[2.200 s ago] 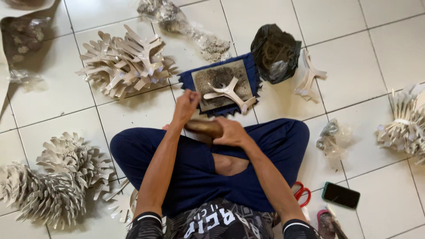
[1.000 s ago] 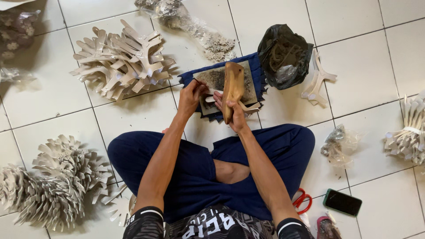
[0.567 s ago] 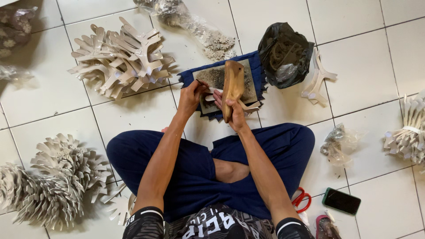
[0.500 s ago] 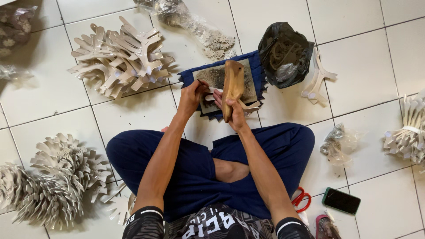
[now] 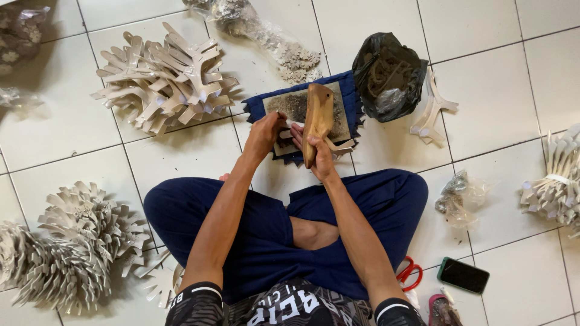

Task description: The person sits on the floor sanding white plastic shoe components. They hold each component against a wooden sanding block, rub the edges with a small hand tool, brush off dust, and place finished pieces onto piles on the floor, working through the parts one at a time.

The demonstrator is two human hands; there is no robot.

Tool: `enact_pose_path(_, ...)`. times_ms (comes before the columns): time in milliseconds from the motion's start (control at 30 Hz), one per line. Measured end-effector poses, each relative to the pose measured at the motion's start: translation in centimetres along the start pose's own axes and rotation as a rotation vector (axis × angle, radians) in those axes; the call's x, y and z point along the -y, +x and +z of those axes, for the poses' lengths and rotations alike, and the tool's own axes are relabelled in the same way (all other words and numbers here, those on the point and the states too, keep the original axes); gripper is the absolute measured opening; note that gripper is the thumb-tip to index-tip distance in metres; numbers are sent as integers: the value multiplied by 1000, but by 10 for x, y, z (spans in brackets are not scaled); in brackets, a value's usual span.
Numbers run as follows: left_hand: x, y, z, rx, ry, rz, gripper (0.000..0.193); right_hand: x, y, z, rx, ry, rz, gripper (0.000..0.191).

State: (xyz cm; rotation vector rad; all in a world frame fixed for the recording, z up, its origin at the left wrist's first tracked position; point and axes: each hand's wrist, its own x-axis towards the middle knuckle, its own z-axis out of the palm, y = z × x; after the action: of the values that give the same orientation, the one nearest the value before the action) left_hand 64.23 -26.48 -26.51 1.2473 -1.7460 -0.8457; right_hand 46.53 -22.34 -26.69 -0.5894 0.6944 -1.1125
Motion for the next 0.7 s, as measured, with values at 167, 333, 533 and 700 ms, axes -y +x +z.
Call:
enact_pose_path(167,0,-5,-1,46,72,95,22,4,-9,7,-253,-335,6,57)
enact_pose_path(333,-7,-7,-2,45,33,70,24,53,-49,42,-325,-966,-365,63)
enact_pose_path(533,-19,-9,-10,17,88,90,25,73,-79,69,-165,-958,-880,58)
enact_pose_path(700,-16,-8,-14,31,156,247,36,25,-52,43,-269,-1383,-458,68)
